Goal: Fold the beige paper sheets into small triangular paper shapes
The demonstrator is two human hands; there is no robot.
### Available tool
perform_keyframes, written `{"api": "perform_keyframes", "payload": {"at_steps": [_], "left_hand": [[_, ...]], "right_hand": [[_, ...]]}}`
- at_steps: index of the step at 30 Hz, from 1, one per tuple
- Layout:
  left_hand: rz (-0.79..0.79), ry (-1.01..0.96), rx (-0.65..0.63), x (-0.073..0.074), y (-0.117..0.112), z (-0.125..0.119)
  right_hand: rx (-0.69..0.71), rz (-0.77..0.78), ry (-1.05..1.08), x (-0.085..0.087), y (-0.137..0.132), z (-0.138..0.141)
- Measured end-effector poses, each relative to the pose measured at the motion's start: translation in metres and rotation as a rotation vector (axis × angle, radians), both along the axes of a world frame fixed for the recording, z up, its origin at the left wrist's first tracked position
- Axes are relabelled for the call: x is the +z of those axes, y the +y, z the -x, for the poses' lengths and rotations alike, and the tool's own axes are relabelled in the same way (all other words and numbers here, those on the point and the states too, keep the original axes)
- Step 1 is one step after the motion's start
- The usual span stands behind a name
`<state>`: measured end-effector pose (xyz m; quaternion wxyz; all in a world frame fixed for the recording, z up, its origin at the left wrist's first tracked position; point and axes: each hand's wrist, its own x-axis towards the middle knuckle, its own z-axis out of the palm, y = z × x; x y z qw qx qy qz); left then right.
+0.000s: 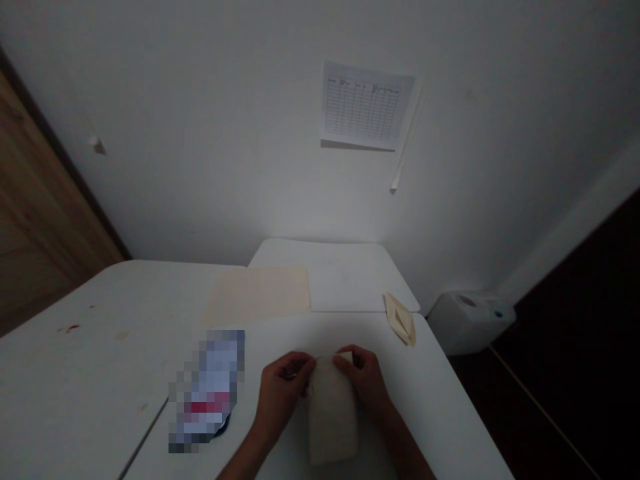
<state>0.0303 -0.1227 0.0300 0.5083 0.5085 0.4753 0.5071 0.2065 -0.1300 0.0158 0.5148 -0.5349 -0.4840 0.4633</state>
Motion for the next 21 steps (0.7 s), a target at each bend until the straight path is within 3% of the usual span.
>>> {"api": "perform_keyframes", "payload": {"at_steps": [21], "left_hand": [[0.009, -0.008, -0.014, 0.0013, -0.0017, -0.0005]], "right_hand": [[-0.006, 0.003, 0.014, 0.0018, 0.0001, 0.0008]]}}
